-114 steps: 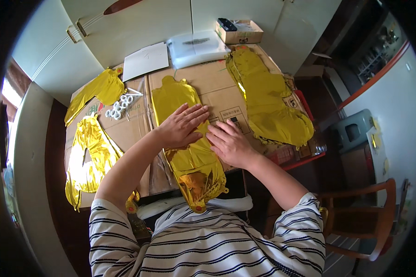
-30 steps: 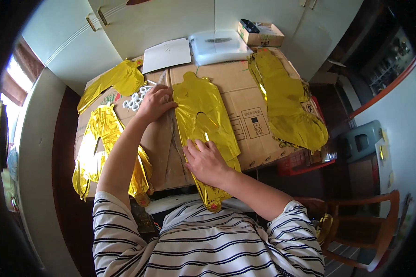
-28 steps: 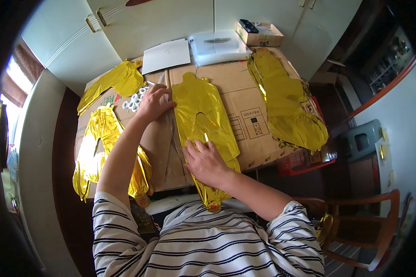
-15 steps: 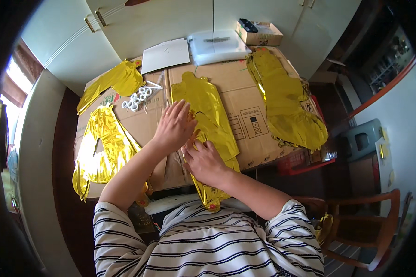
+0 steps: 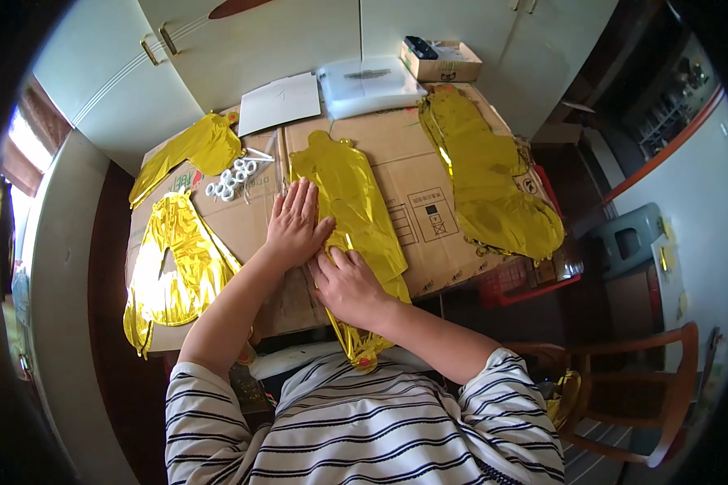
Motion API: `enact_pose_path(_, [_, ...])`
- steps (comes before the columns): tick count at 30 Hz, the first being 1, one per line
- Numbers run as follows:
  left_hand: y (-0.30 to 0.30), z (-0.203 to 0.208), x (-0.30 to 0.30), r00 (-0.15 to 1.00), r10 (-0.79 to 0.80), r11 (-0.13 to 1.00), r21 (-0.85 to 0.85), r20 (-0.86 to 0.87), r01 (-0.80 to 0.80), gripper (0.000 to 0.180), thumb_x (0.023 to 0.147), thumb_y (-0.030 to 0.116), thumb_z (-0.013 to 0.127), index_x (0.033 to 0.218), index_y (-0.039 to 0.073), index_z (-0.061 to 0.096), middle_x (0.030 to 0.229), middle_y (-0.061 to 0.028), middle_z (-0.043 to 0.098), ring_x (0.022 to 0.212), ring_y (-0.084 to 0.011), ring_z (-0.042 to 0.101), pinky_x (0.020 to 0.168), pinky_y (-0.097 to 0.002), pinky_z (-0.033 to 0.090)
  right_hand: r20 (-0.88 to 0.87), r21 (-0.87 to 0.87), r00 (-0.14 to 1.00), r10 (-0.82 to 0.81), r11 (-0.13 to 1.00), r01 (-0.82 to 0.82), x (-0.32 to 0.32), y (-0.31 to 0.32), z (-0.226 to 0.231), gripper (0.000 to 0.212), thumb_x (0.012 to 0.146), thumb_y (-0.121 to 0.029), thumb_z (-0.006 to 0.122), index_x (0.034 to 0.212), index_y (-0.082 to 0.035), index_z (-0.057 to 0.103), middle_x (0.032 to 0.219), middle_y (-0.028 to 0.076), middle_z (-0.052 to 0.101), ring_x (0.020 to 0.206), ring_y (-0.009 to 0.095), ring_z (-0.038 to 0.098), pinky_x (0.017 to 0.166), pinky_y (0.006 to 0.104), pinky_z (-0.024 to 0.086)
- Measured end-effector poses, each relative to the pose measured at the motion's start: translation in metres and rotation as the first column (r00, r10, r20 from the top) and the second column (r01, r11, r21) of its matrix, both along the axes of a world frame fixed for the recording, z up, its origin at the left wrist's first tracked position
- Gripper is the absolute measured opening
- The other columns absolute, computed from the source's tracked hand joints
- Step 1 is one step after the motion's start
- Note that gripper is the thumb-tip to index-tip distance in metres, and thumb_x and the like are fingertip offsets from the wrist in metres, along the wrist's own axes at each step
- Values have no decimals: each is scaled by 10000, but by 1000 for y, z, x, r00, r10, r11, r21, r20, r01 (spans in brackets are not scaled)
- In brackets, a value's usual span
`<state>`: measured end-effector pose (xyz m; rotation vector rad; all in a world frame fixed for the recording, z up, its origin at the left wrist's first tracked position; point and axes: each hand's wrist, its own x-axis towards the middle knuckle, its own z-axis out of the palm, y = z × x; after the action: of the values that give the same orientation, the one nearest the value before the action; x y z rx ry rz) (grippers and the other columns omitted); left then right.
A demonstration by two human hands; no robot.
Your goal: Folding and organizing gold foil letter balloons on a workbench for packaging.
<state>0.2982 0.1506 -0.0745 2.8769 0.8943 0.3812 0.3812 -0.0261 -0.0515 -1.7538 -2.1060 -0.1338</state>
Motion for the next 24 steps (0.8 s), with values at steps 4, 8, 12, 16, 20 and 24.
enact_pose_path(4, [-1, -1, 1, 1000, 1, 1000, 9, -16, 0, 853, 981, 578, 470, 1564, -22, 301, 1636, -235, 285, 1530, -376, 246, 1241, -543, 156, -47, 26, 998, 39, 999, -38, 1, -3, -5, 540, 851, -281, 736, 1280, 21, 610, 1291, 223, 570, 1254, 366, 501, 1046, 469, 433])
enact_pose_path(8, [-4, 4, 1, 999, 3, 1000, -15, -34, -4, 853, 986, 578, 458, 1566, -26, 294, 1642, -233, 269, 1539, -372, 223, 1247, -541, 135, -21, 2, 999, 48, 999, -48, -1, -14, -1, 519, 861, -303, 731, 1264, 5, 616, 1329, 258, 546, 1297, 404, 474, 1121, 507, 370])
enact_pose_path(12, [-5, 4, 0, 999, 1, 1000, -31, -33, -2, 852, 991, 576, 446, 1566, -32, 287, 1650, -231, 249, 1548, -379, 192, 1253, -541, 100, 0, -23, 1000, 23, 999, -23, -9, -29, 3, 504, 852, -312, 738, 1249, -24, 621, 1320, 233, 544, 1274, 380, 477, 1139, 518, 332])
enact_pose_path(16, [-4, -4, -1, 1000, -16, 998, 56, -26, 17, 852, 996, 571, 435, 1568, -41, 277, 1653, -229, 242, 1554, -402, 145, 1254, -551, 60, 8, -25, 1000, 13, 1000, -13, -13, -40, 5, 511, 836, -310, 751, 1245, -32, 621, 1314, 218, 547, 1236, 352, 492, 1129, 512, 342])
enact_pose_path(20, [-5, -5, 0, 1000, -11, 998, 59, -9, 12, 856, 996, 576, 432, 1567, -43, 280, 1656, -223, 239, 1554, -427, 111, 1252, -557, 36, 30, -38, 999, 19, 999, -18, -13, -39, 8, 514, 823, -311, 761, 1243, -47, 627, 1304, 211, 556, 1207, 342, 501, 1110, 497, 358])
enact_pose_path(24, [-1, -20, -1, 991, -27, 991, 135, 129, 9, 815, 973, 537, 521, 1525, -43, 364, 1609, -243, 330, 1518, -459, 213, 1235, -585, 96, -52, -43, 993, 109, 993, -111, 6, -27, 26, 342, 849, -272, 750, 1111, -63, 683, 1139, 137, 652, 1046, 290, 598, 1026, 455, 421])
